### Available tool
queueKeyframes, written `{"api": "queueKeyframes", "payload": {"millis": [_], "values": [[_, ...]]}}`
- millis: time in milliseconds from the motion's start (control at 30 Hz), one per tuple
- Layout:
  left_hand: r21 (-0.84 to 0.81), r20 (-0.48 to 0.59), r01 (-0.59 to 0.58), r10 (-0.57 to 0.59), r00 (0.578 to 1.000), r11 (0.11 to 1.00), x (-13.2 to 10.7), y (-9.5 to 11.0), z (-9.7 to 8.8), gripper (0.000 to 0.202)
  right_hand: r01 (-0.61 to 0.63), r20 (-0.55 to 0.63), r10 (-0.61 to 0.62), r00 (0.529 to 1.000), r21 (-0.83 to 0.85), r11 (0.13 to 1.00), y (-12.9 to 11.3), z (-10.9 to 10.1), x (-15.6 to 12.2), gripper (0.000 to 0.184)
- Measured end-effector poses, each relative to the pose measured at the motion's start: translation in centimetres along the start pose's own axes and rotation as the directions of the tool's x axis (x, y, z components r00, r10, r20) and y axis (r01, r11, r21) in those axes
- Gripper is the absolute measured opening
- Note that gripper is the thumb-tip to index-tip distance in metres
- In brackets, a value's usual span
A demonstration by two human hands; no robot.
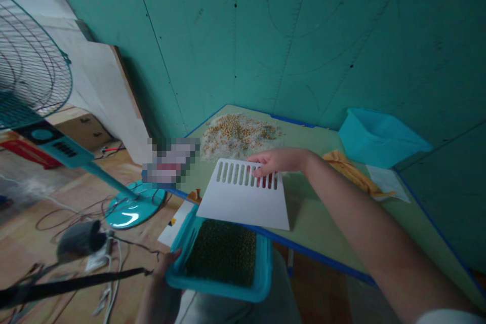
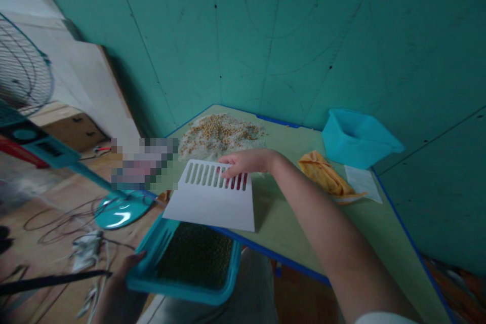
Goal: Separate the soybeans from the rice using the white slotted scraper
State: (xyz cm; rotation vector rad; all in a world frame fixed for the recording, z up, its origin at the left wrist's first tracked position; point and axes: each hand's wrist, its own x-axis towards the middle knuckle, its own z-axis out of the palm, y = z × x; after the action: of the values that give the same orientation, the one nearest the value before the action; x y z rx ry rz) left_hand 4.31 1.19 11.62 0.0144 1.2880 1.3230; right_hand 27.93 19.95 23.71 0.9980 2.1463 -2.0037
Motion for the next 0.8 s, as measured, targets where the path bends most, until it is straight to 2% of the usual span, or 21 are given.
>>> {"api": "queueKeyframes", "payload": {"millis": [100,167,200,267,300,333,367,400,500,567,700,800], "values": [[-0.023,0.001,-0.011,0.011,1.0,1.0,0.2,-0.1,-0.4,0.034,0.038,-0.034,-0.039,0.999,-0.011,0.999,-0.8,0.0,-0.7,0.02],[-0.018,0.023,-0.003,0.003,1.0,1.0,0.5,-0.3,-0.8,0.031,0.119,-0.167,-0.117,0.979,0.003,0.993,-1.4,-0.3,-1.8,0.02],[-0.013,0.036,0.004,-0.003,0.999,1.0,0.6,-0.4,-0.9,0.028,0.177,-0.263,-0.167,0.95,0.016,0.984,-1.8,-0.5,-2.5,0.021],[-0.007,0.048,0.009,-0.009,0.999,1.0,0.8,-0.6,-1.1,0.027,0.266,-0.469,-0.217,0.856,0.04,0.963,-2.4,-1.1,-4.2,0.022],[-0.005,0.046,0.005,-0.005,0.999,1.0,0.7,-0.6,-1.0,0.028,0.29,-0.546,-0.217,0.809,0.05,0.956,-2.6,-1.3,-5.0,0.021],[-0.004,0.04,0.0,0.0,0.999,1.0,0.7,-0.6,-1.0,0.03,0.305,-0.585,-0.217,0.782,0.054,0.951,-2.8,-1.4,-5.7,0.02],[-0.003,0.038,-0.006,0.006,0.999,1.0,0.6,-0.6,-0.8,0.032,0.295,-0.587,-0.209,0.782,0.054,0.954,-3.0,-1.4,-6.3,0.021],[-0.006,0.037,-0.014,0.014,0.999,1.0,0.4,-0.6,-0.7,0.034,0.271,-0.56,-0.199,0.804,0.047,0.962,-3.2,-1.2,-6.6,0.024],[-0.039,0.057,-0.029,0.031,0.998,0.999,0.3,-0.6,-0.5,0.038,0.154,-0.382,-0.141,0.913,0.003,0.988,-3.4,-0.2,-6.3,0.029],[-0.053,0.075,-0.037,0.041,0.996,0.998,0.3,-0.7,-0.6,0.036,0.086,-0.254,-0.1,0.962,-0.065,0.994,-3.3,0.6,-5.1,0.028],[-0.041,0.084,-0.041,0.044,0.995,0.998,0.7,-1.0,-1.1,0.031,0.02,-0.117,-0.041,0.992,-0.173,0.985,-2.7,1.4,-2.8,0.024],[-0.022,0.084,-0.034,0.035,0.996,0.999,0.7,-1.1,-1.3,0.03,-0.011,-0.099,-0.013,0.995,-0.245,0.969,-2.1,1.2,-2.2,0.019]]}}
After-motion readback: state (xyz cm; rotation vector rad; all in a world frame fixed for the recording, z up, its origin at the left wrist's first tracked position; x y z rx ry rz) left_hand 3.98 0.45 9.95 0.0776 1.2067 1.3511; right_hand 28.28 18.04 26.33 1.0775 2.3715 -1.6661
